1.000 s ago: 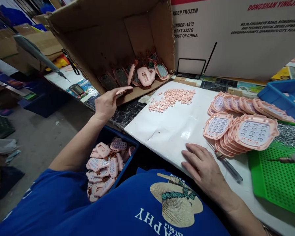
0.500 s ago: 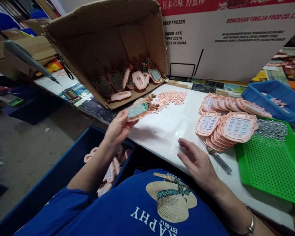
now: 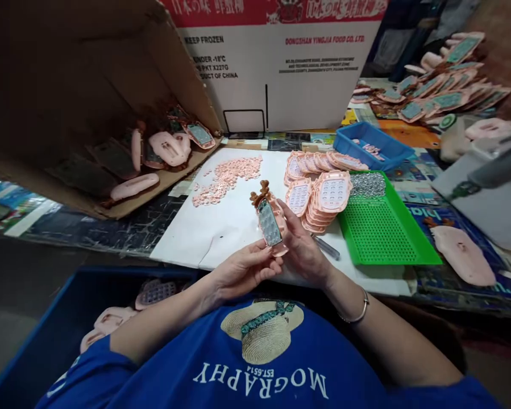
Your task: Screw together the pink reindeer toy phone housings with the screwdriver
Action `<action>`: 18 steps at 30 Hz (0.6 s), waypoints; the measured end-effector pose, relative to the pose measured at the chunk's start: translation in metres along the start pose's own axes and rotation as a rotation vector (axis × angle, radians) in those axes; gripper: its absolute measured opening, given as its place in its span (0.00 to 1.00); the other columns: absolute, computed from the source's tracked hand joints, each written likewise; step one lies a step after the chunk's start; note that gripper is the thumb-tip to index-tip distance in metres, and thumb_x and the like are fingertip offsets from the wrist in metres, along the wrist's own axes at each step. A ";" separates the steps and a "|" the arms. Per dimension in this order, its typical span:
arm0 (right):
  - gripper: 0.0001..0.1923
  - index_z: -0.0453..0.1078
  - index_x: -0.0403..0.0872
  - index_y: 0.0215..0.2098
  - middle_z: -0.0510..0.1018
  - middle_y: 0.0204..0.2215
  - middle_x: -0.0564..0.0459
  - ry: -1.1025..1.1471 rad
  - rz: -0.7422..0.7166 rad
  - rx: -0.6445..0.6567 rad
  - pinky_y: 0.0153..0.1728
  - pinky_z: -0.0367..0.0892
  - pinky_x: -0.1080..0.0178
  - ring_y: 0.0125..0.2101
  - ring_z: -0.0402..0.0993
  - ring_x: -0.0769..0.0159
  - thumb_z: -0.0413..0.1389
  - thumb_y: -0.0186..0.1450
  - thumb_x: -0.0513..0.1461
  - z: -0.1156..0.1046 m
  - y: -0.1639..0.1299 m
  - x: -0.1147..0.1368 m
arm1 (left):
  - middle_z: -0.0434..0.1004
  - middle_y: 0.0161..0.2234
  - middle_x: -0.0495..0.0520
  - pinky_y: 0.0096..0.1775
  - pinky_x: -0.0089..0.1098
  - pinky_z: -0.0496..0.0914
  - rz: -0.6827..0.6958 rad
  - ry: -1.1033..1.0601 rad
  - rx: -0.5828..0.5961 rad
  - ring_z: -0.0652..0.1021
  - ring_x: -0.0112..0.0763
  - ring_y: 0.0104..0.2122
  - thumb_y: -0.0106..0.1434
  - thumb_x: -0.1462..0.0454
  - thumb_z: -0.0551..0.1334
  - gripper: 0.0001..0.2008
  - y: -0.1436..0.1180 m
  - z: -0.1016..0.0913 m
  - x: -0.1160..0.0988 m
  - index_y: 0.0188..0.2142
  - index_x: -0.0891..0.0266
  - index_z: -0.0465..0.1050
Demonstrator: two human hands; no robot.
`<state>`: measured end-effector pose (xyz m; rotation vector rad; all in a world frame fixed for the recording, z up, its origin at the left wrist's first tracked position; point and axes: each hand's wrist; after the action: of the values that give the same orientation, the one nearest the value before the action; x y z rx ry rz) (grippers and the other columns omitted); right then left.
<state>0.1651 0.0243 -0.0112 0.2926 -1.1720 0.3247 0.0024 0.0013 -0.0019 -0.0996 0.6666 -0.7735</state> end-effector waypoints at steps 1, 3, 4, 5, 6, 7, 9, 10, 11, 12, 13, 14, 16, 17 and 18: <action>0.38 0.57 0.63 0.69 0.60 0.71 0.55 0.047 0.033 -0.005 0.66 0.63 0.49 0.66 0.63 0.55 0.60 0.65 0.59 0.000 -0.001 0.004 | 0.80 0.32 0.53 0.35 0.21 0.76 -0.021 0.019 0.030 0.82 0.25 0.29 0.61 0.65 0.71 0.11 0.002 -0.001 -0.001 0.42 0.68 0.76; 0.34 0.61 0.60 0.67 0.66 0.67 0.52 0.110 0.091 -0.015 0.62 0.68 0.51 0.61 0.70 0.56 0.58 0.66 0.59 0.000 -0.001 0.010 | 0.80 0.31 0.54 0.33 0.22 0.76 -0.054 0.058 0.086 0.83 0.27 0.29 0.58 0.62 0.74 0.15 0.006 -0.002 -0.001 0.41 0.68 0.75; 0.34 0.62 0.58 0.65 0.70 0.65 0.50 0.125 0.116 -0.014 0.60 0.70 0.51 0.59 0.73 0.56 0.57 0.66 0.60 0.000 -0.001 0.013 | 0.80 0.31 0.54 0.33 0.23 0.76 -0.066 0.082 0.116 0.83 0.29 0.29 0.57 0.60 0.74 0.17 0.007 -0.003 -0.001 0.41 0.67 0.75; 0.34 0.63 0.56 0.64 0.72 0.62 0.48 0.125 0.143 -0.007 0.58 0.72 0.51 0.56 0.75 0.55 0.56 0.66 0.61 0.000 -0.001 0.015 | 0.81 0.31 0.55 0.32 0.24 0.77 -0.086 0.113 0.152 0.83 0.30 0.30 0.57 0.59 0.75 0.17 0.008 -0.004 0.000 0.40 0.67 0.75; 0.35 0.65 0.53 0.62 0.75 0.60 0.45 0.108 0.170 0.005 0.56 0.73 0.50 0.54 0.76 0.53 0.55 0.65 0.63 -0.001 -0.001 0.017 | 0.80 0.31 0.56 0.33 0.25 0.77 -0.116 0.150 0.192 0.83 0.31 0.29 0.57 0.57 0.75 0.18 0.008 -0.005 0.000 0.39 0.67 0.75; 0.37 0.66 0.51 0.61 0.76 0.58 0.42 0.074 0.197 0.019 0.54 0.74 0.48 0.53 0.78 0.52 0.54 0.64 0.64 -0.001 -0.002 0.019 | 0.80 0.31 0.57 0.33 0.26 0.77 -0.154 0.189 0.231 0.83 0.31 0.29 0.57 0.56 0.74 0.18 0.008 -0.005 0.000 0.37 0.68 0.75; 0.39 0.65 0.49 0.60 0.77 0.55 0.39 -0.023 0.236 0.040 0.51 0.76 0.47 0.51 0.78 0.49 0.52 0.63 0.66 -0.002 -0.005 0.022 | 0.79 0.30 0.57 0.34 0.27 0.77 -0.230 0.258 0.291 0.83 0.32 0.30 0.59 0.54 0.73 0.19 0.007 -0.006 -0.002 0.36 0.68 0.75; 0.40 0.65 0.48 0.60 0.78 0.54 0.38 -0.079 0.239 0.043 0.49 0.77 0.46 0.52 0.78 0.48 0.51 0.63 0.66 -0.003 -0.007 0.024 | 0.79 0.31 0.57 0.35 0.28 0.77 -0.259 0.291 0.311 0.83 0.32 0.30 0.59 0.53 0.72 0.19 0.007 -0.006 -0.004 0.37 0.68 0.75; 0.41 0.64 0.48 0.61 0.78 0.53 0.37 -0.134 0.220 0.037 0.49 0.77 0.46 0.52 0.78 0.47 0.51 0.62 0.67 -0.004 -0.008 0.027 | 0.79 0.32 0.57 0.35 0.29 0.78 -0.272 0.325 0.322 0.83 0.33 0.31 0.59 0.52 0.72 0.19 0.007 -0.006 -0.007 0.38 0.66 0.75; 0.42 0.62 0.49 0.62 0.78 0.53 0.38 -0.190 0.185 0.019 0.49 0.77 0.47 0.52 0.78 0.48 0.52 0.62 0.67 -0.006 -0.009 0.032 | 0.79 0.33 0.57 0.35 0.30 0.78 -0.270 0.367 0.325 0.83 0.34 0.31 0.59 0.52 0.72 0.20 0.008 -0.006 -0.011 0.40 0.65 0.74; 0.43 0.61 0.49 0.63 0.78 0.53 0.38 -0.250 0.137 -0.010 0.50 0.76 0.48 0.52 0.77 0.48 0.53 0.61 0.66 -0.008 -0.009 0.038 | 0.79 0.34 0.56 0.35 0.31 0.78 -0.253 0.419 0.322 0.83 0.34 0.32 0.59 0.51 0.72 0.20 0.010 -0.006 -0.015 0.42 0.63 0.73; 0.44 0.60 0.50 0.65 0.77 0.53 0.39 -0.319 0.081 -0.050 0.50 0.76 0.49 0.52 0.77 0.49 0.56 0.60 0.66 -0.011 -0.008 0.046 | 0.79 0.35 0.56 0.35 0.32 0.77 -0.220 0.479 0.308 0.82 0.33 0.32 0.59 0.51 0.72 0.21 0.013 -0.007 -0.019 0.43 0.63 0.72; 0.45 0.57 0.51 0.68 0.77 0.52 0.42 -0.501 -0.038 -0.153 0.47 0.77 0.51 0.50 0.78 0.50 0.57 0.61 0.65 -0.019 -0.003 0.066 | 0.78 0.36 0.55 0.33 0.30 0.76 -0.114 0.595 0.246 0.81 0.30 0.31 0.58 0.52 0.72 0.21 0.022 -0.007 -0.028 0.42 0.63 0.71; 0.45 0.56 0.52 0.69 0.77 0.52 0.43 -0.602 -0.087 -0.204 0.45 0.77 0.52 0.49 0.78 0.51 0.57 0.62 0.64 -0.024 0.002 0.077 | 0.78 0.35 0.54 0.32 0.30 0.76 -0.054 0.643 0.208 0.80 0.29 0.30 0.58 0.52 0.72 0.21 0.029 -0.007 -0.033 0.42 0.63 0.71; 0.43 0.55 0.52 0.69 0.77 0.51 0.44 -0.697 -0.129 -0.252 0.44 0.77 0.53 0.48 0.78 0.52 0.55 0.64 0.64 -0.028 0.007 0.088 | 0.77 0.34 0.53 0.31 0.29 0.75 0.003 0.685 0.172 0.80 0.28 0.29 0.58 0.53 0.72 0.20 0.036 -0.006 -0.036 0.42 0.63 0.70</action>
<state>0.2170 0.0505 0.0608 0.2646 -1.8507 -0.0555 0.0014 0.0526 0.0006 0.3396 1.2405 -0.8613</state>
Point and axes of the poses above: each hand's wrist, its own y-axis towards the middle knuckle, its own z-axis out of the palm, x = y × z
